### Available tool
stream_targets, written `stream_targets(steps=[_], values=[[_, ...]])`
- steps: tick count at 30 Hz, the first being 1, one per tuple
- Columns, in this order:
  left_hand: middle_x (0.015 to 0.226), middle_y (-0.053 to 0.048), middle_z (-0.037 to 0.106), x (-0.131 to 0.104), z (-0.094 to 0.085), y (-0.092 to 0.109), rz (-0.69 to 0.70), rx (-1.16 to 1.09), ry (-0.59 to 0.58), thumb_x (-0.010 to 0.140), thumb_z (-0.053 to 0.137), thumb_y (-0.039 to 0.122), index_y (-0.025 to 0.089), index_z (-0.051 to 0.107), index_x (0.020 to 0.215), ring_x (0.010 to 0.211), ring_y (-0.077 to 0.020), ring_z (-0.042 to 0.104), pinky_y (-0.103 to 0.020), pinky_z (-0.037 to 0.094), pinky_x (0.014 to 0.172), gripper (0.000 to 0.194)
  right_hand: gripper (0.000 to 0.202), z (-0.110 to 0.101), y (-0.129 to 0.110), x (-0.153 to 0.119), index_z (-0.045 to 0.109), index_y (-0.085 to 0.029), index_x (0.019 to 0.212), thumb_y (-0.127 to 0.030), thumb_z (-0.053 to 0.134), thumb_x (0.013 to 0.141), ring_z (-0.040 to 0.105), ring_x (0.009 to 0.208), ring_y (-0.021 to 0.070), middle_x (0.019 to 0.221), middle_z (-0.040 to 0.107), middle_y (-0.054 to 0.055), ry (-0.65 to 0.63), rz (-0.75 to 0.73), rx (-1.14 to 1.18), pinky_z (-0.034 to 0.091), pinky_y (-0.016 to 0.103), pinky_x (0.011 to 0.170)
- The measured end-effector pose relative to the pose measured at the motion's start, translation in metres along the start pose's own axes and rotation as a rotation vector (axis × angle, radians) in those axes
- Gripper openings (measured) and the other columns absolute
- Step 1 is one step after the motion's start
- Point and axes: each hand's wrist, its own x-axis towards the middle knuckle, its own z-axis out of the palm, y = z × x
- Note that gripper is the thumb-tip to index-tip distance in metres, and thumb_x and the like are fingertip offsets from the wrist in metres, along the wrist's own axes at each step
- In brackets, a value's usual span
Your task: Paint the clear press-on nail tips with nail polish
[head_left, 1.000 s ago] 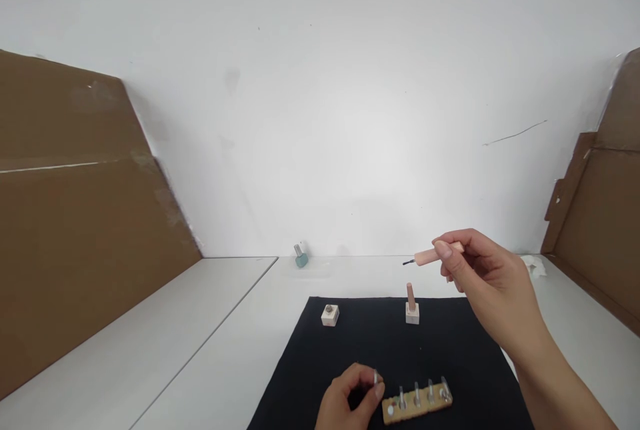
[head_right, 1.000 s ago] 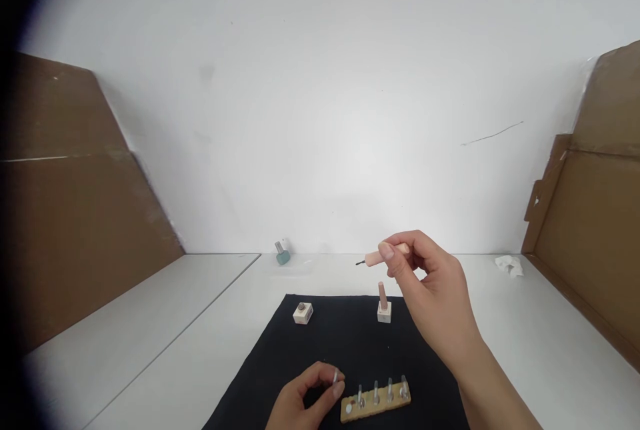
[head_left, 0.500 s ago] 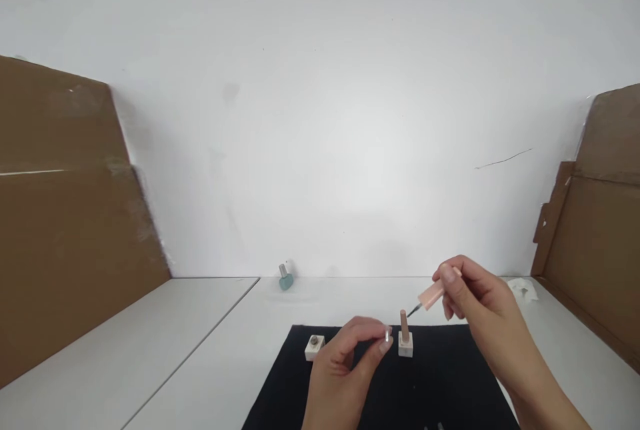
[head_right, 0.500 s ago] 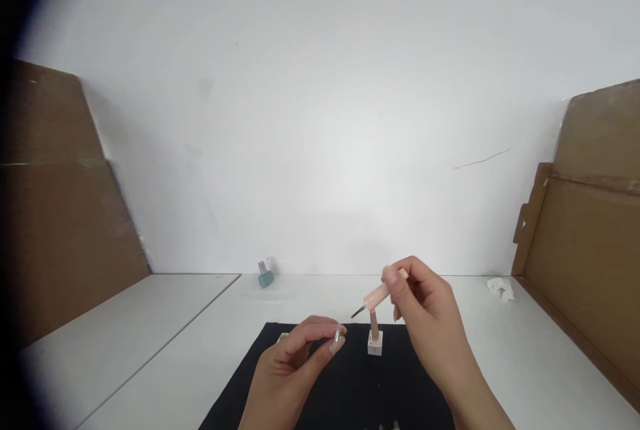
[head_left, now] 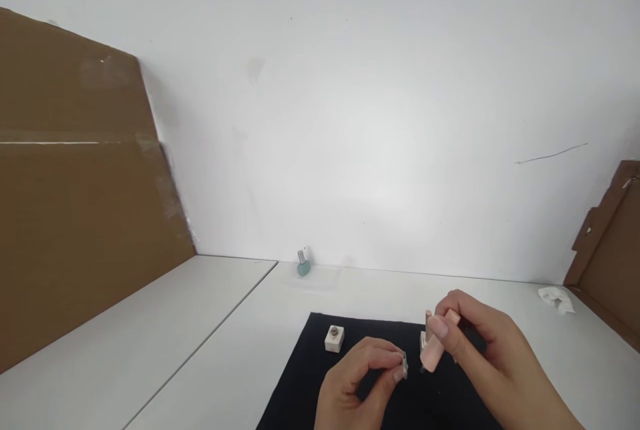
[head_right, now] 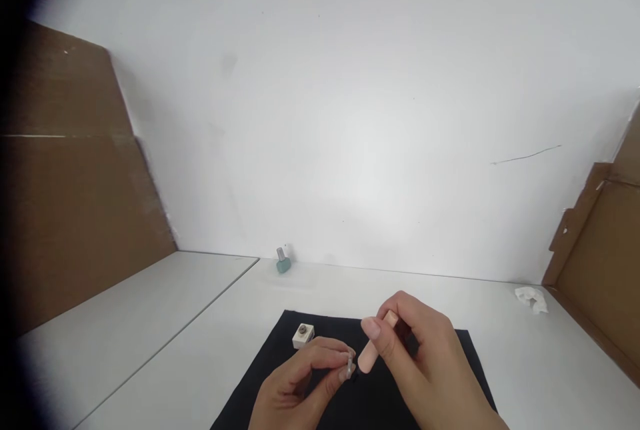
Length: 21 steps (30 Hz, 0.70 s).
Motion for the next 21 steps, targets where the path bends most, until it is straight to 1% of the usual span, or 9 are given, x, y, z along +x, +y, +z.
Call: stream_targets(steps=[5, 7, 10, 12, 15, 17, 19, 21], values=[[0.080, -0.001, 0.081, -0.0026, 0.0014, -0.0010, 0.023, 0.006, -0.033, 0.085, 0.076, 0.027, 0.026, 0.076, 0.072, 0.075, -0.0206, 0.076, -0.027, 0.062, 0.073, 0.013, 0.043, 0.0040, 0.0020, 0.0003, 0.058, -0.025, 0.071, -0.056, 0.054, 0.101, 0.062, 0.068, 0.0179, 0.070, 0.071, -0.001, -0.033, -0.014, -0.031, 0.048, 0.027, 0.063], [0.080, -0.002, 0.081, -0.0034, 0.0019, -0.0015, 0.021, 0.024, -0.040, 0.086, 0.076, 0.030, 0.026, 0.076, 0.072, 0.074, -0.0207, 0.076, -0.027, 0.063, 0.073, 0.014, 0.042, 0.0053, 0.0035, 0.0015, 0.058, -0.025, 0.070, -0.054, 0.056, 0.101, 0.061, 0.066, 0.0169, 0.071, 0.071, -0.001, -0.046, -0.026, -0.040, 0.048, 0.026, 0.061], [0.080, -0.004, 0.081, -0.0045, 0.0026, -0.0020, 0.015, 0.074, -0.031, 0.088, 0.074, 0.041, 0.025, 0.076, 0.072, 0.075, -0.0224, 0.076, -0.029, 0.063, 0.073, 0.023, 0.042, 0.0066, 0.0064, 0.0038, 0.057, -0.025, 0.071, -0.053, 0.055, 0.101, 0.061, 0.064, 0.0167, 0.069, 0.071, -0.001, -0.051, -0.034, -0.076, 0.045, 0.026, 0.056], [0.080, -0.004, 0.081, -0.0052, 0.0028, -0.0021, 0.014, 0.082, -0.024, 0.088, 0.074, 0.043, 0.025, 0.075, 0.072, 0.076, -0.0228, 0.076, -0.030, 0.063, 0.073, 0.024, 0.041, 0.0066, 0.0080, 0.0052, 0.055, -0.026, 0.072, -0.054, 0.054, 0.102, 0.059, 0.062, 0.0167, 0.067, 0.072, -0.002, -0.050, -0.030, -0.094, 0.043, 0.027, 0.055], [0.080, -0.002, 0.081, -0.0058, 0.0033, -0.0015, 0.022, 0.033, -0.031, 0.086, 0.075, 0.033, 0.026, 0.076, 0.072, 0.075, -0.0216, 0.076, -0.028, 0.063, 0.073, 0.016, 0.040, 0.0059, 0.0090, 0.0068, 0.052, -0.026, 0.073, -0.054, 0.053, 0.102, 0.057, 0.060, 0.0168, 0.066, 0.073, -0.002, -0.053, -0.030, -0.091, 0.043, 0.027, 0.055], [0.080, -0.001, 0.081, -0.0056, 0.0039, -0.0005, 0.027, -0.002, -0.029, 0.085, 0.075, 0.026, 0.026, 0.076, 0.072, 0.074, -0.0208, 0.076, -0.027, 0.062, 0.072, 0.013, 0.039, 0.0055, 0.0091, 0.0072, 0.052, -0.026, 0.073, -0.052, 0.053, 0.103, 0.057, 0.060, 0.0168, 0.066, 0.073, -0.002, -0.080, -0.035, -0.089, 0.043, 0.027, 0.055], [0.079, -0.001, 0.080, -0.0051, 0.0044, 0.0004, 0.025, -0.011, -0.019, 0.084, 0.075, 0.023, 0.025, 0.075, 0.072, 0.073, -0.0200, 0.075, -0.026, 0.061, 0.072, 0.012, 0.038, 0.0056, 0.0091, 0.0069, 0.052, -0.026, 0.073, -0.050, 0.053, 0.103, 0.057, 0.061, 0.0167, 0.066, 0.073, -0.003, -0.105, -0.036, -0.095, 0.043, 0.026, 0.054], [0.078, 0.000, 0.080, -0.0049, 0.0048, 0.0008, 0.025, -0.011, -0.018, 0.084, 0.074, 0.022, 0.025, 0.075, 0.071, 0.072, -0.0191, 0.075, -0.026, 0.061, 0.072, 0.013, 0.037, 0.0066, 0.0093, 0.0063, 0.051, -0.026, 0.074, -0.049, 0.054, 0.102, 0.056, 0.061, 0.0166, 0.066, 0.073, -0.003, -0.102, -0.028, -0.102, 0.041, 0.027, 0.055]])
